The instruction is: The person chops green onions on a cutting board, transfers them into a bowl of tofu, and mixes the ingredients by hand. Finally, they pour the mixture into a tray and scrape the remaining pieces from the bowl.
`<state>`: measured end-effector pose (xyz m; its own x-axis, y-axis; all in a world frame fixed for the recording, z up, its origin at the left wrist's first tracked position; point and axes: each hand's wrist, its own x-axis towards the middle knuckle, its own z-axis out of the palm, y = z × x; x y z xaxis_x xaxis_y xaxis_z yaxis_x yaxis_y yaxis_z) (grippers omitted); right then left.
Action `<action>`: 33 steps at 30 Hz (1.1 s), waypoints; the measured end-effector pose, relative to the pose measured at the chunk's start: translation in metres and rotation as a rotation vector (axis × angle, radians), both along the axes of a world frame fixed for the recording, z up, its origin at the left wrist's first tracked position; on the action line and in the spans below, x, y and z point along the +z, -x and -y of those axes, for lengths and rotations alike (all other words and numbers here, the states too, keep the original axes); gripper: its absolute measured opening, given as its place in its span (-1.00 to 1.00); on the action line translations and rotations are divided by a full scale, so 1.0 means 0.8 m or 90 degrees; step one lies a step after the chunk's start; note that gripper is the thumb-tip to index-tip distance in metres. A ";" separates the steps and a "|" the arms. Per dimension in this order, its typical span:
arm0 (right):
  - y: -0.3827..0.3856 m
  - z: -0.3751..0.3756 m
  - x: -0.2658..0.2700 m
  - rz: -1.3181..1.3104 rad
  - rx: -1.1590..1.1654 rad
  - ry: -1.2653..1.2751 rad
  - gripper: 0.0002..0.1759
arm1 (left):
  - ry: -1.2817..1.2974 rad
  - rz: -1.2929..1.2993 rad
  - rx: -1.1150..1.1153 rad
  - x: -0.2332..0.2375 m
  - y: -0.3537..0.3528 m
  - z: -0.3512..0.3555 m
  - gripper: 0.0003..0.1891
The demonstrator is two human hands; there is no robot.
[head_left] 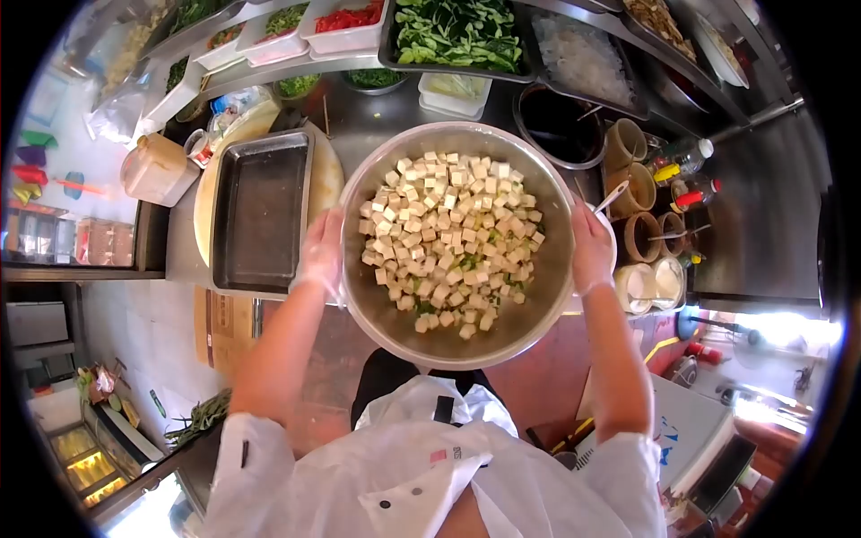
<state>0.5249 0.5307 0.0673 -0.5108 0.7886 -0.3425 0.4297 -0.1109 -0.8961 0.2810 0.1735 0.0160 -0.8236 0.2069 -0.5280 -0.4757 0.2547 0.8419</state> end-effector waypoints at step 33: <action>-0.027 0.031 -0.075 0.087 -0.015 -0.052 -0.41 | 0.163 -0.045 -0.114 -0.050 0.023 -0.011 -0.41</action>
<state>0.5462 0.5057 0.0074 -0.4443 0.8284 -0.3413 0.5467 -0.0512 -0.8358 0.2625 0.1820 -0.0237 -0.8223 0.2199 -0.5248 -0.3470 0.5372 0.7688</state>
